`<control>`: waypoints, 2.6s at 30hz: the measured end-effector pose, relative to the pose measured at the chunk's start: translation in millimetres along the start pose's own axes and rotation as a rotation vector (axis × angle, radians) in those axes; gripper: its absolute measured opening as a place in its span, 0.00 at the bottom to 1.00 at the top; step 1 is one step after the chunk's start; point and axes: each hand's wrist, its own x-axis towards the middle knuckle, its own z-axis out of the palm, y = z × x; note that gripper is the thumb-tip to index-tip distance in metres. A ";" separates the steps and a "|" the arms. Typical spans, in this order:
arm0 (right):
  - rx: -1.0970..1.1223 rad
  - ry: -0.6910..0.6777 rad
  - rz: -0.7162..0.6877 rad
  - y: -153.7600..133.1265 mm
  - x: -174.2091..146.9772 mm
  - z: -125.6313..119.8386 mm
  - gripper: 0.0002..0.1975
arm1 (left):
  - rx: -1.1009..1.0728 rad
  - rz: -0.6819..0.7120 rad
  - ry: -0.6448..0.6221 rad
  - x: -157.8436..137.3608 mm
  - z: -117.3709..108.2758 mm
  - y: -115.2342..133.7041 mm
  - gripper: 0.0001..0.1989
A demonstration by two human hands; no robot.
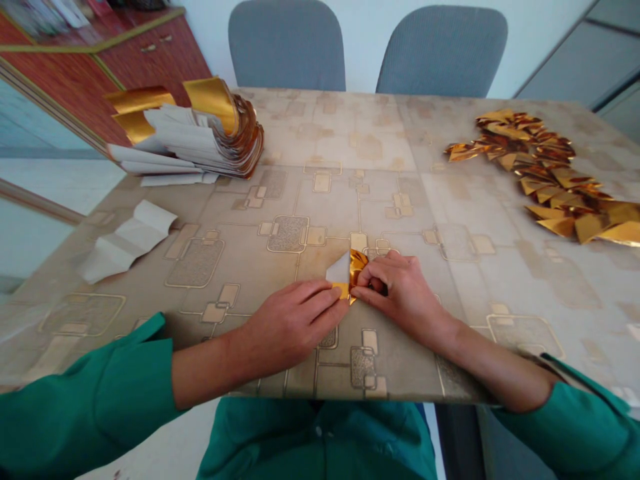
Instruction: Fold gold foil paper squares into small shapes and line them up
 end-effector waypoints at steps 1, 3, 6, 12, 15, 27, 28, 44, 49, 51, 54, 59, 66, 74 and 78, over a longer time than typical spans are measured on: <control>-0.008 0.005 -0.001 -0.2 -0.2 0.5 0.09 | 0.008 -0.001 -0.016 0.2 0.0 0.3 0.16; -0.021 0.007 -0.003 -0.4 -0.2 1.2 0.09 | 0.015 -0.002 -0.052 0.6 0.1 0.9 0.17; -0.029 0.016 0.022 -0.6 0.4 1.0 0.09 | 0.013 -0.010 -0.092 1.2 0.4 1.9 0.18; 0.015 0.042 0.073 -2.5 -0.1 0.9 0.08 | -0.010 -0.028 -0.128 1.9 1.3 3.5 0.18; -0.054 0.071 0.086 -3.6 -1.9 4.7 0.06 | -0.012 -0.036 -0.140 1.7 1.4 3.6 0.17; -0.042 0.041 0.100 4.5 -4.7 -4.9 0.06 | -0.004 -0.033 -0.148 0.7 2.2 1.7 0.17; -0.048 0.051 0.096 4.1 -4.8 -4.2 0.06 | -0.007 -0.032 -0.141 0.6 2.6 1.7 0.17; -0.010 0.047 0.056 -1.0 -0.8 0.3 0.07 | 0.000 0.007 -0.092 1.0 2.7 2.1 0.17; 0.082 -0.020 0.044 0.6 1.8 -5.5 0.05 | -0.012 -0.002 -0.058 -0.5 2.8 3.0 0.17; 0.070 -0.022 0.058 -0.9 2.4 -5.6 0.05 | -0.026 -0.011 -0.039 -1.1 3.3 3.5 0.18; 0.032 -0.016 0.097 -4.1 2.6 -3.9 0.05 | -0.033 -0.010 -0.028 -1.0 4.0 4.2 0.18; -0.006 -0.020 0.115 -7.8 2.0 -1.8 0.06 | -0.033 0.000 -0.029 0.7 4.4 3.9 0.17; -0.071 -0.001 0.101 -8.9 2.1 0.6 0.07 | 0.016 -0.016 -0.071 -1.2 0.9 4.2 0.17; -0.076 0.042 0.121 2.0 0.6 -3.8 0.09 | -0.042 0.022 -0.022 1.5 1.6 2.3 0.17; -0.034 0.033 0.138 7.9 0.1 -9.8 0.08 | -0.066 0.016 -0.004 1.9 3.6 2.3 0.17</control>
